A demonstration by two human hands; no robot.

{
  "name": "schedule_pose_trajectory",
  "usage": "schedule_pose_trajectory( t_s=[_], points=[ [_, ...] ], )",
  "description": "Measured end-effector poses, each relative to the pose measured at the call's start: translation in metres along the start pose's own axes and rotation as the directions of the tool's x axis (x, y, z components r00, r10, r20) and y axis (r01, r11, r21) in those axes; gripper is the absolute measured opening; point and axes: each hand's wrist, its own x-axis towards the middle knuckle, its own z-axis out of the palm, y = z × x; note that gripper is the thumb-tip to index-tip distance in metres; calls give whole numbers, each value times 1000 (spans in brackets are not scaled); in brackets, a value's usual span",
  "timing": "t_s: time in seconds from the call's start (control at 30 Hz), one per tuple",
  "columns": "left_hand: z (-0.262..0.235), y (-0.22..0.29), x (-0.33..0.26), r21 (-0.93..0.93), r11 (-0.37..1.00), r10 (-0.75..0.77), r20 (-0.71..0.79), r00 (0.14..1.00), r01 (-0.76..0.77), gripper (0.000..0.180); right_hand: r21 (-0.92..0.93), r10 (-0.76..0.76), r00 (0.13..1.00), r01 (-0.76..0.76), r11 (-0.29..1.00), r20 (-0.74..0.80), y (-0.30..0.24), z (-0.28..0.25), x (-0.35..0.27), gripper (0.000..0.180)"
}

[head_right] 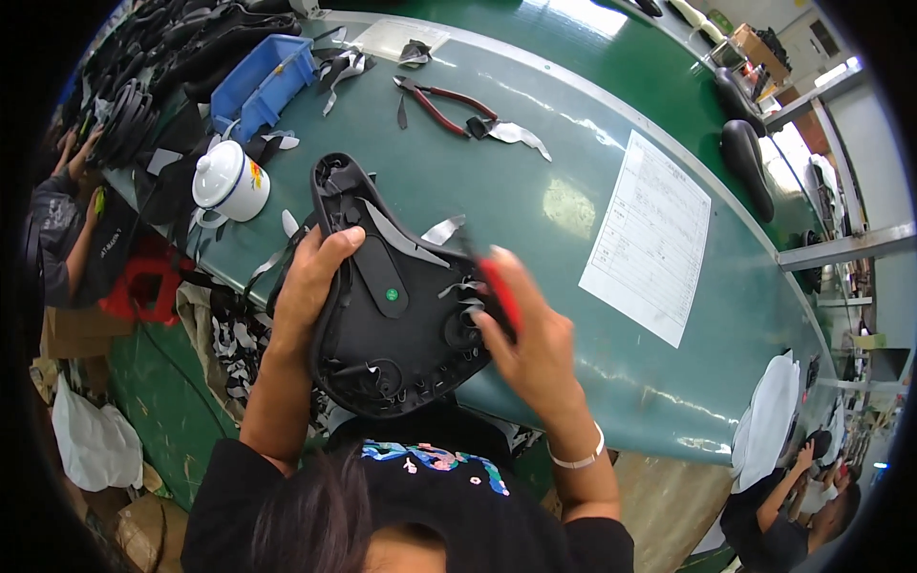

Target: Trimming excess fabric/leather from the underside of bike seats using a utility knife.

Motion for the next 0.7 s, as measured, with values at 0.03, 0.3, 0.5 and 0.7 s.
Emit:
schedule_pose_trajectory(
  t_s=[0.03,0.3,0.5,0.7],
  points=[
    [-2,-4,1,0,1000,8,2,1000,-8,41,-56,-3,999,6,998,52,6,6,11,54],
    [24,6,7,732,182,616,435,656,-656,57,278,421,907,-399,874,-22,0,-23,21,50],
    [60,3,51,536,217,310,754,579,-816,15,36,202,976,-205,978,80,7,-31,7,60],
    [72,6,49,493,318,405,702,586,-810,24,-385,7,905,174,906,425,12,-53,5,59]
  ],
)
